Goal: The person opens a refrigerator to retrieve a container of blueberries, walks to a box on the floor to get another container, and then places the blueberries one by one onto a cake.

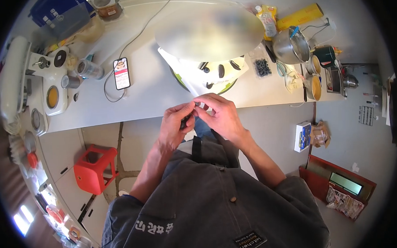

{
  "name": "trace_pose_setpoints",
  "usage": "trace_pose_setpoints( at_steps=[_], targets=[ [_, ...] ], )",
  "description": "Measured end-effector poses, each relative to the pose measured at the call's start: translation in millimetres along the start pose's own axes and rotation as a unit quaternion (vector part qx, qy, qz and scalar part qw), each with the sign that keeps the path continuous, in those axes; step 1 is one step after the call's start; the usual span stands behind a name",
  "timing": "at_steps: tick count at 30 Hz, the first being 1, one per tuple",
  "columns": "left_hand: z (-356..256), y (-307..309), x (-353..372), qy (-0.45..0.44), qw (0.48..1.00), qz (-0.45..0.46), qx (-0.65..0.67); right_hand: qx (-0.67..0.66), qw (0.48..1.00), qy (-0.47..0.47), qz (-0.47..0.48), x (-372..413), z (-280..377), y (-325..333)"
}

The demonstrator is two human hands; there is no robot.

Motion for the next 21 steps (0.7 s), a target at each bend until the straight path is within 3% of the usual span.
trace_pose_setpoints(
  at_steps=[5, 11, 21],
  targets=[
    [4.3, -7.8, -11.4, -0.005, 0.999, -0.035, -0.029, 0.010, 0.999, -0.049, 0.020, -0.1, -12.8, 12.0],
    [1.5, -22.9, -20.5, -0.024, 0.994, -0.071, -0.084, 0.067, 0.997, -0.023, -0.022, -9.1, -15.0, 23.1],
    [6.4, -9.7, -30.3, -0.026, 0.992, -0.126, 0.001, 0.191, 0.977, -0.034, -0.088, -45.7, -34.3, 46.9]
  ],
)
Point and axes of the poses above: each hand's wrist, its own x-axis away from the middle knuckle, its own y-axis out of the back of the hand, z = x × y, the point moved 2 cm from there along -x, towards the middle knuckle, and after that the axes turned 7 degrees about -x, right-handed, at the moved point
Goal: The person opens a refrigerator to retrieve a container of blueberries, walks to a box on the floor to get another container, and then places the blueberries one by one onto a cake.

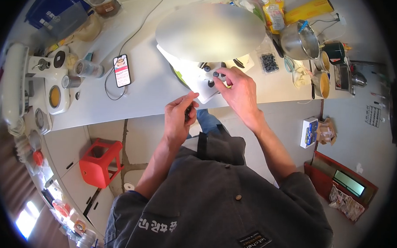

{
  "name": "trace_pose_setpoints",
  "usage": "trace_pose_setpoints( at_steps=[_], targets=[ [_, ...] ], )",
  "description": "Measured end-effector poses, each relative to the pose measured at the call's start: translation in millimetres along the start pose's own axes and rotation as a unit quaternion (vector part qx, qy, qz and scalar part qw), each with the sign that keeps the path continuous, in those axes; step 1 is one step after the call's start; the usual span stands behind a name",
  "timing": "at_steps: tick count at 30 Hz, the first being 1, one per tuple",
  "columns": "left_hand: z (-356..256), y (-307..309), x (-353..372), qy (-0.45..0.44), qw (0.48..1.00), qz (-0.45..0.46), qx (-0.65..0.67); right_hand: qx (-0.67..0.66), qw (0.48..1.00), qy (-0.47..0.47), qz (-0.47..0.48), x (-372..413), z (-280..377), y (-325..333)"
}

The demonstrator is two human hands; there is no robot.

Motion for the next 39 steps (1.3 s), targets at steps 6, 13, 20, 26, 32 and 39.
trace_pose_setpoints(
  at_steps=[6, 13, 20, 26, 32, 39],
  targets=[
    [-2.7, 7.4, 1.9, 0.013, 1.000, -0.016, 0.014, 0.046, 0.998, 0.035, 0.005, -8.4, -5.1, -6.4],
    [-3.6, 11.6, 0.2, 0.018, 1.000, -0.004, 0.013, 0.046, 0.998, 0.046, 0.000, -11.2, -7.4, -11.2],
    [-3.6, 12.2, -0.6, 0.025, 1.000, -0.006, 0.015, 0.054, 0.998, 0.042, 0.003, -11.3, -9.1, -14.2],
    [-3.8, 13.4, -0.4, 0.025, 1.000, -0.006, 0.011, 0.050, 0.998, 0.038, 0.005, -10.7, -9.2, -14.0],
    [-2.7, 16.6, -0.5, 0.023, 1.000, 0.002, 0.021, 0.047, 0.998, 0.035, 0.000, -9.4, -8.4, -13.6],
    [-5.3, 15.7, 1.2, 0.024, 0.999, -0.011, 0.030, 0.051, 0.998, 0.030, -0.003, -7.2, -9.8, -11.4]
  ],
)
Point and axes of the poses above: each hand's wrist, its own x-axis away from the middle knuckle, its own y-axis out of the back of the hand, z = x × y, the point moved 2 cm from there along -x, towards the middle knuckle, and after that the axes turned 7 degrees about -x, right-handed, at the moved point
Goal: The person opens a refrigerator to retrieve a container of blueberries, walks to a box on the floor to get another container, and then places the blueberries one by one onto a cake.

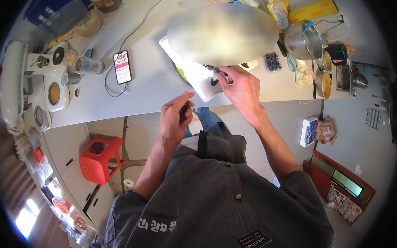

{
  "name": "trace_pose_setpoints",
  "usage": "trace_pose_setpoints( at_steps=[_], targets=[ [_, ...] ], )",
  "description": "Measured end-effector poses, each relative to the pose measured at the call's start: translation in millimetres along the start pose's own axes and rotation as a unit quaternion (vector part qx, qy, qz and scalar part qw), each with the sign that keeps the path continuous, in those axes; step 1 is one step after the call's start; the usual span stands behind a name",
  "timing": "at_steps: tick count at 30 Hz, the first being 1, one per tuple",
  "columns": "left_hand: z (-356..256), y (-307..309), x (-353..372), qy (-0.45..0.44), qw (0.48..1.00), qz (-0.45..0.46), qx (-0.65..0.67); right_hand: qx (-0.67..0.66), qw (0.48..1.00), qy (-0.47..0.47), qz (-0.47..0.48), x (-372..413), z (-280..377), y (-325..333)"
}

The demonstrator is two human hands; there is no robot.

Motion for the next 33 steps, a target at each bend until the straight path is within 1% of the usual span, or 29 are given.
trace_pose_setpoints(
  at_steps=[8, 11, 12, 14, 15, 18, 22, 23, 24, 26, 31, 33],
  targets=[
    [-4.1, -1.5, 4.7, -0.001, 1.000, 0.019, -0.017, 0.012, 1.000, -0.009, -0.001, -0.2, 4.7, 2.7],
    [-8.6, -3.2, 6.0, 0.031, 0.998, 0.047, 0.019, 0.006, 1.000, 0.009, -0.014, 2.9, 12.5, 13.7],
    [-10.5, -5.6, 7.4, 0.033, 0.997, 0.050, 0.051, -0.002, 1.000, 0.020, -0.019, 5.9, 16.8, 16.1],
    [-13.9, -12.9, 8.5, 0.037, 0.991, 0.058, 0.115, -0.058, 0.998, 0.001, 0.012, 12.7, 27.7, 18.7],
    [-15.0, -12.6, 5.5, 0.027, 0.987, 0.085, 0.137, -0.083, 0.996, -0.009, 0.026, 15.5, 32.6, 20.9],
    [-18.9, -17.4, 5.2, 0.012, 0.983, 0.089, 0.161, -0.171, 0.982, -0.016, 0.077, 21.3, 55.5, 21.8],
    [-22.5, -18.7, 9.9, -0.003, 0.979, 0.133, 0.157, -0.194, 0.973, 0.042, 0.118, 25.9, 71.7, 10.1],
    [-24.9, -19.7, 9.9, -0.004, 0.976, 0.147, 0.163, -0.186, 0.974, 0.026, 0.130, 27.1, 70.9, 6.0],
    [-26.3, -20.4, 11.0, -0.003, 0.973, 0.161, 0.168, -0.174, 0.975, 0.022, 0.134, 27.6, 74.0, 6.5],
    [-28.8, -21.7, 11.6, -0.012, 0.973, 0.158, 0.167, -0.149, 0.979, 0.016, 0.140, 25.7, 79.9, 7.1],
    [-31.9, -21.1, 16.8, -0.034, 0.972, 0.166, 0.161, -0.191, 0.974, 0.027, 0.120, 28.9, 82.2, -3.4],
    [-33.0, -19.5, 20.2, -0.031, 0.970, 0.167, 0.176, -0.226, 0.967, 0.010, 0.113, 31.0, 82.2, -6.6]
  ],
)
Point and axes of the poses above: each hand's wrist, its own x-axis away from the middle knuckle, its own y-axis out of the back of the hand, z = x × y, the point moved 2 cm from there along -x, towards the middle knuckle, and after that the axes turned 7 degrees about -x, right-handed, at the moved point
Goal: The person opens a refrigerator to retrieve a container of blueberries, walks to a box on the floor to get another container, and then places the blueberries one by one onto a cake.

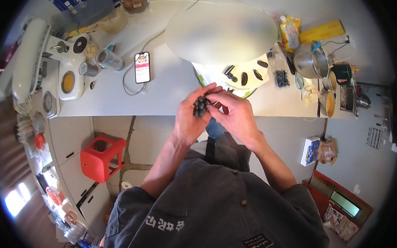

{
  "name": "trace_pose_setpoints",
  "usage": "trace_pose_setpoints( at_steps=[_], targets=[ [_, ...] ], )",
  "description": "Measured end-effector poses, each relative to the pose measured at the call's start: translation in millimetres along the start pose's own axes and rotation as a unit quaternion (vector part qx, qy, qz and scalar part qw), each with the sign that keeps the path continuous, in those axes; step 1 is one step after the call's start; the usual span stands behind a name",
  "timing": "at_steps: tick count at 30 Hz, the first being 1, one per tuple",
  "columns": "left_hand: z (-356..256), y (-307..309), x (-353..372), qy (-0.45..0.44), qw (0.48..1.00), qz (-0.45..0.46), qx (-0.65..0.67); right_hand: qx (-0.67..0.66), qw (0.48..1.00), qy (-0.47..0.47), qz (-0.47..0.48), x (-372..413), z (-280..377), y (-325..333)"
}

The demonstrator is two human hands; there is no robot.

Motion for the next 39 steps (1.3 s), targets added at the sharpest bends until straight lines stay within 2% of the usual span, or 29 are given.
trace_pose_setpoints(
  at_steps=[3, 6, 9, 13, 19, 22, 25, 31, 39],
  targets=[
    [-0.2, 12.3, 1.3, 0.002, 0.998, -0.044, -0.049, -0.058, 0.998, -0.035, -0.014, 3.0, -3.4, 3.7],
    [-3.9, 13.9, 11.6, 0.024, 0.982, -0.099, -0.162, -0.077, 0.996, -0.043, -0.029, 3.8, -8.6, 12.2],
    [6.5, 17.4, 13.2, 0.037, 0.979, -0.047, -0.195, -0.085, 0.995, -0.051, -0.012, 10.6, -18.4, 11.7],
    [22.3, 11.5, 10.5, 0.045, 0.963, -0.085, -0.250, -0.041, 0.998, -0.041, -0.027, 21.9, -27.2, 14.7],
    [41.3, 4.1, -2.0, 0.080, 0.961, -0.083, -0.252, 0.068, 0.996, -0.038, -0.045, 28.0, -24.0, 34.9],
    [45.0, -3.8, -11.1, 0.087, 0.965, -0.083, -0.235, 0.164, 0.986, -0.005, -0.032, 21.7, -26.0, 43.8],
    [50.6, -4.0, -20.4, 0.072, 0.965, -0.086, -0.237, 0.171, 0.985, -0.010, -0.008, 13.8, -30.5, 51.7],
    [43.3, -6.2, -19.4, 0.078, 0.962, -0.123, -0.231, 0.222, 0.973, 0.019, -0.067, -12.9, -49.4, 68.3],
    [35.8, 13.4, -15.2, 0.059, 0.962, -0.154, -0.216, 0.264, 0.964, 0.020, -0.037, -25.5, -63.1, 70.0]
  ],
)
Point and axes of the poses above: each hand's wrist, its own x-axis away from the middle knuckle, its own y-axis out of the back of the hand, z = x × y, the point moved 2 cm from there along -x, towards the middle knuckle, and after that the axes turned 7 degrees about -x, right-handed, at the moved point
